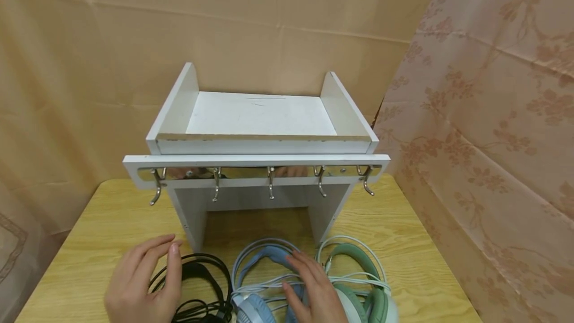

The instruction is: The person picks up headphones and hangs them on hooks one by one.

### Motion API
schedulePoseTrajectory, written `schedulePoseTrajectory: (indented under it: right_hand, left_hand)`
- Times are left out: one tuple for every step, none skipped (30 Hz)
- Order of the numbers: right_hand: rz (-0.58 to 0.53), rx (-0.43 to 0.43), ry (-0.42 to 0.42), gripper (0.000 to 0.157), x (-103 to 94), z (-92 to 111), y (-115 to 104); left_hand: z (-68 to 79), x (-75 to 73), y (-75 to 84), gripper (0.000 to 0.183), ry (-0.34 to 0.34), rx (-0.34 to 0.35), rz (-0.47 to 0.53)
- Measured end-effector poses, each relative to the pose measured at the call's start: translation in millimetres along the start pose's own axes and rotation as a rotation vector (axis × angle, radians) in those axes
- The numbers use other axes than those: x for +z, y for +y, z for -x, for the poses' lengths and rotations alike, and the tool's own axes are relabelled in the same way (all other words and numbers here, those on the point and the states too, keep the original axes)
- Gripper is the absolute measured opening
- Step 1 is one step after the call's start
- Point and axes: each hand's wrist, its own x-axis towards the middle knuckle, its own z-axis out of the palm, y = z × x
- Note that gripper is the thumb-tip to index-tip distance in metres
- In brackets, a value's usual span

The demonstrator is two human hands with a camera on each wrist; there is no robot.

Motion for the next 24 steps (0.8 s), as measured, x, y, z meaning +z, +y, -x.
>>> schedulePoseTrajectory:
  right_hand:
    - [-0.004, 0.009, -0.009, 0.041, -0.5, 0, 0]
    - [-0.009, 0.014, -0.015, 0.041, -0.9, 0, -1]
    - [-0.011, 0.018, -0.018, 0.041, -1.0, 0, -1]
    - [-0.011, 0.02, -0.02, 0.041, -1.2, 0, -1]
    - [-0.009, 0.021, -0.02, 0.04, -1.1, 0, -1]
    - [-0.008, 0.019, -0.016, 0.04, -1.0, 0, -1]
    - [-0.006, 0.016, -0.012, 0.04, -0.7, 0, -1]
    - [-0.006, 0.012, -0.006, 0.04, -0.4, -1, -1]
    - [-0.002, 0.009, -0.001, 0.04, -0.1, -1, -1]
    - [-0.001, 0.005, 0.004, 0.04, 0.2, -1, -1]
    - [0.001, 0.002, 0.01, 0.04, 0.6, -1, -1]
    - [0.002, 0.001, 0.013, 0.04, 0.9, 0, -1]
    - [0.001, -0.001, 0.014, 0.04, 1.1, 0, -1]
    - [-0.003, -0.002, 0.016, 0.041, 1.3, 0, -1]
    - [-0.001, -0.001, 0.016, 0.041, 1.5, 0, -2]
    - [-0.001, -0.001, 0.017, 0.041, 1.7, 0, -2]
    - [-0.001, -0.003, 0.02, 0.041, 2.0, 0, -2]
    - [-0.002, -0.006, 0.023, 0.042, 2.2, 0, -2]
    - [-0.003, -0.01, 0.028, 0.042, 2.5, 0, -1]
    - [-0.004, -0.015, 0.033, 0.043, 2.9, 0, -1]
    - [-0.001, -0.019, 0.036, 0.043, 3.2, 0, -1]
    - [-0.002, -0.025, 0.04, 0.043, 3.5, 0, -1]
    - [-0.002, -0.031, 0.044, 0.043, 3.8, 0, 0]
    - [-0.001, -0.036, 0.047, 0.043, 4.1, 0, 0]
  left_hand:
    - [-2.4, 0.5, 0.0, 0.042, 0.014, 0.004, 0.002]
    - [-4.9, 0.8, 0.0, 0.04, 0.03, 0.01, 0.008]
    - [-7.4, 0.3, 0.6, 0.041, 0.033, 0.013, 0.01]
    - [-10.1, 0.4, 1.1, 0.04, 0.045, 0.022, 0.018]
    - [-12.7, 0.0, 2.1, 0.04, 0.047, 0.026, 0.02]
    - [-15.5, -0.1, 2.9, 0.039, 0.053, 0.037, 0.028]
    - [-18.3, -0.7, 4.2, 0.04, 0.049, 0.042, 0.027]
    - [-21.2, -1.3, 5.4, 0.04, 0.046, 0.049, 0.03]
    - [-24.0, -1.8, 6.6, 0.041, 0.041, 0.058, 0.031]
    - [-26.8, -1.9, 7.7, 0.041, 0.041, 0.068, 0.034]
    - [-29.4, -2.1, 8.7, 0.042, 0.039, 0.077, 0.035]
    - [-31.8, -2.3, 9.4, 0.043, 0.037, 0.087, 0.038]
    - [-34.0, -2.3, 9.8, 0.043, 0.039, 0.099, 0.041]
    - [-36.1, -2.0, 9.8, 0.043, 0.045, 0.114, 0.047]
    - [-37.5, -1.9, 9.8, 0.043, 0.047, 0.126, 0.049]
    - [-38.7, -2.0, 9.5, 0.043, 0.043, 0.134, 0.047]
    - [-39.7, -2.0, 8.9, 0.043, 0.041, 0.14, 0.043]
    - [-40.4, -2.1, 8.3, 0.044, 0.033, 0.144, 0.036]
    - [-40.9, -2.6, 7.6, 0.045, 0.02, 0.145, 0.025]
    - [-41.3, -3.0, 6.9, 0.045, 0.006, 0.145, 0.016]
    - [-41.8, -3.5, 6.4, 0.046, -0.012, 0.145, 0.008]
    - [-42.6, -4.3, 5.8, 0.047, -0.03, 0.145, 0.0]
    - [-43.5, -4.6, 5.4, 0.048, -0.041, 0.149, -0.003]
    - [-44.7, -4.8, 5.3, 0.048, -0.049, 0.157, -0.003]
